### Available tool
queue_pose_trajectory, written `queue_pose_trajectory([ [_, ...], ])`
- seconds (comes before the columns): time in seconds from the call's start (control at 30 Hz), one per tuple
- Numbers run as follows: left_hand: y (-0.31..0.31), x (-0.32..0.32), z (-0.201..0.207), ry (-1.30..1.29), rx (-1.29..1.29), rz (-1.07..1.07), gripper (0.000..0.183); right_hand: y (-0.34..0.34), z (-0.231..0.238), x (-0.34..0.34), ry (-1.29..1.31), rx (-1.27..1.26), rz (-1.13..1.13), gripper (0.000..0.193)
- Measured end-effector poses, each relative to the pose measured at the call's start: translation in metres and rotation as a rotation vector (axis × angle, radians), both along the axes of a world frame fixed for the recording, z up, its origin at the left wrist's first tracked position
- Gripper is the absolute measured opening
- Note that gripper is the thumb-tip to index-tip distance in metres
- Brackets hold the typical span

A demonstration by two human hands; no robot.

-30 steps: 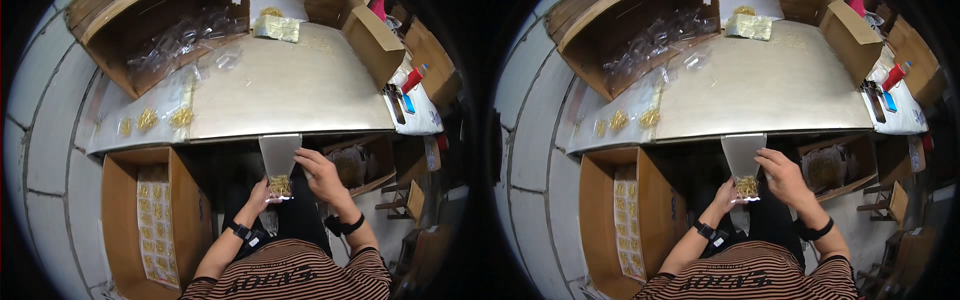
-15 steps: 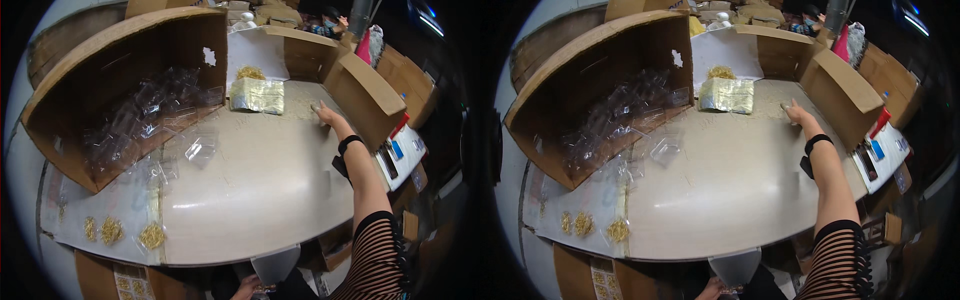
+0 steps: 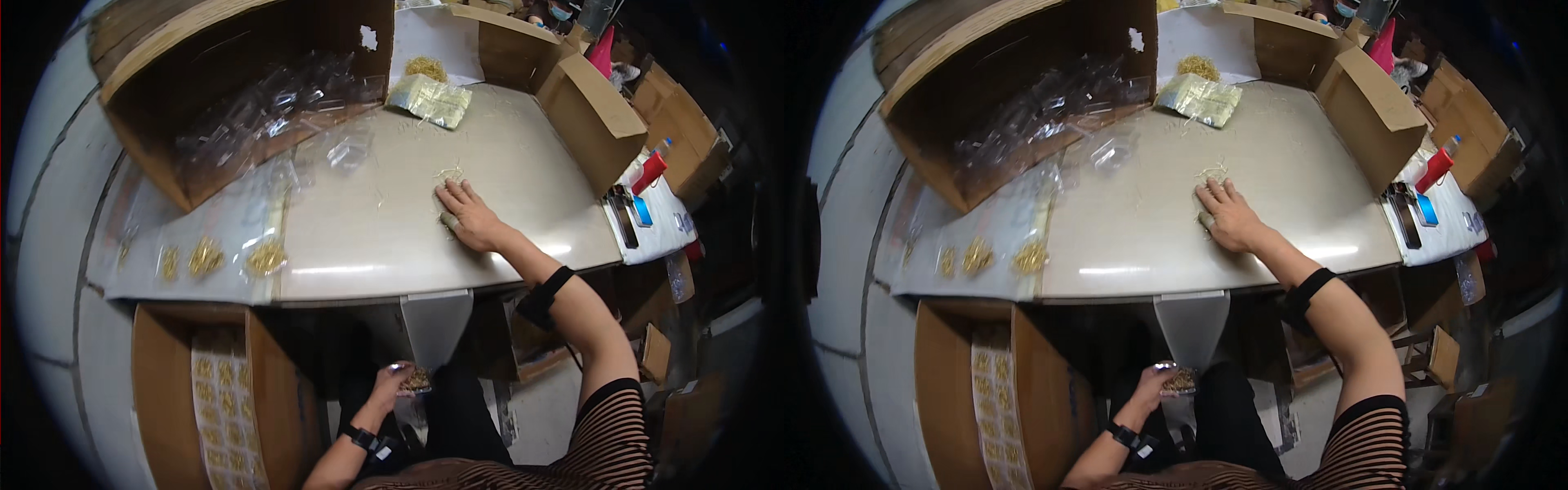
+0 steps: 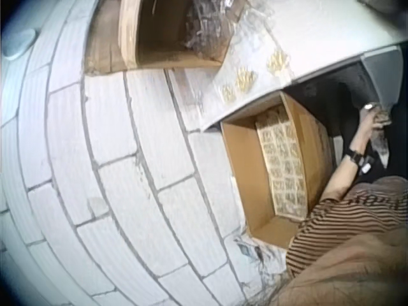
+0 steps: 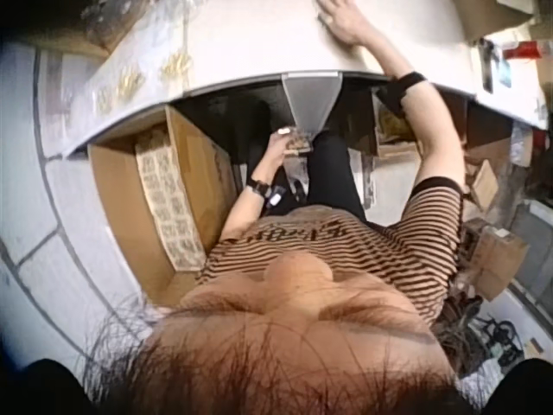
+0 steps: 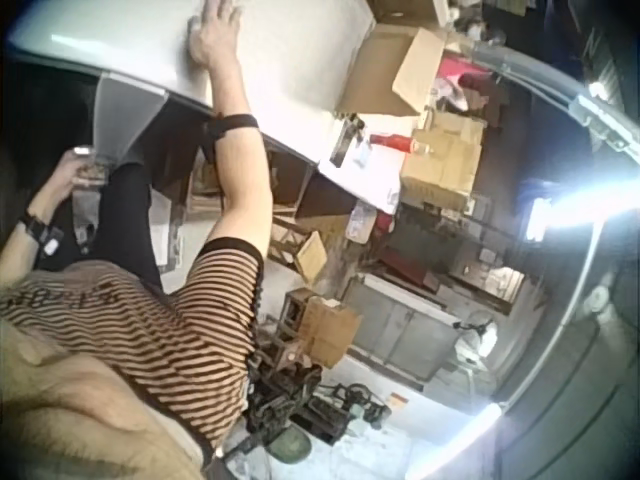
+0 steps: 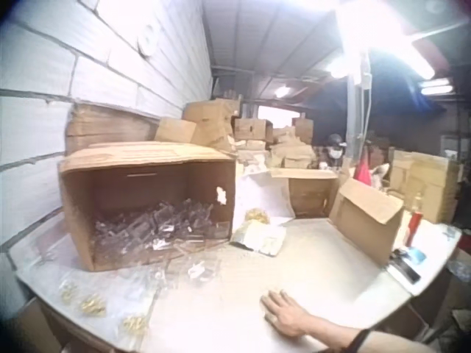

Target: Sorting small gold-colored metal pins on a workbench and packaging them into plastic bags using a funnel.

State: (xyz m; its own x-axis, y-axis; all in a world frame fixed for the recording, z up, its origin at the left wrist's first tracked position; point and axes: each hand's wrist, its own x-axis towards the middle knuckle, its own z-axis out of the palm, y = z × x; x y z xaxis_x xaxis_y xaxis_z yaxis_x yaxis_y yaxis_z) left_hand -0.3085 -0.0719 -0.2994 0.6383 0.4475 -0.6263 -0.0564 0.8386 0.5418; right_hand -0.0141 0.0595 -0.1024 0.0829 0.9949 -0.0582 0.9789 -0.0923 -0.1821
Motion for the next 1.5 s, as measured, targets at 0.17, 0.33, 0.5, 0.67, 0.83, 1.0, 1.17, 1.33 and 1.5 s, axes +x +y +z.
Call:
queue_pose_trajectory([
  [0.17,-0.023,-0.031,0.029,0.026,0.121,-0.039,0.022,-0.071,0.03,-0.03,0.557,0.319,0.022,0.047],
  [0.33,-0.04,-0.058,0.083,-0.047,0.213,0.004,0.023,-0.18,0.027,-0.103,0.81,0.545,-0.078,0.022],
  [0.5,-0.045,-0.043,0.126,-0.095,0.285,-0.053,0.026,-0.229,-0.052,-0.15,1.326,0.037,-0.246,0.043],
  [0.67,-0.052,-0.034,0.131,-0.089,0.316,-0.173,0.027,-0.237,-0.05,-0.158,1.587,-0.164,-0.206,0.033],
  [0.83,-0.054,-0.033,0.128,-0.102,0.185,-0.194,0.031,-0.252,-0.039,-0.163,1.19,0.167,-0.135,0.021],
  [1.0,-0.052,-0.027,0.112,-0.294,0.017,0.08,0.033,-0.275,-0.035,-0.183,0.391,0.388,0.288,0.037],
  [1.17,-0.055,-0.015,0.11,-0.188,0.08,0.219,0.032,-0.275,-0.03,-0.179,0.298,0.333,0.32,0.037],
  [1.33,-0.049,-0.02,0.122,-0.199,0.151,0.163,0.028,-0.273,-0.034,-0.17,0.389,0.388,0.217,0.048],
  [1.5,-0.046,-0.018,0.108,-0.17,0.19,0.235,0.024,-0.266,-0.035,-0.176,0.442,0.323,0.226,0.05],
])
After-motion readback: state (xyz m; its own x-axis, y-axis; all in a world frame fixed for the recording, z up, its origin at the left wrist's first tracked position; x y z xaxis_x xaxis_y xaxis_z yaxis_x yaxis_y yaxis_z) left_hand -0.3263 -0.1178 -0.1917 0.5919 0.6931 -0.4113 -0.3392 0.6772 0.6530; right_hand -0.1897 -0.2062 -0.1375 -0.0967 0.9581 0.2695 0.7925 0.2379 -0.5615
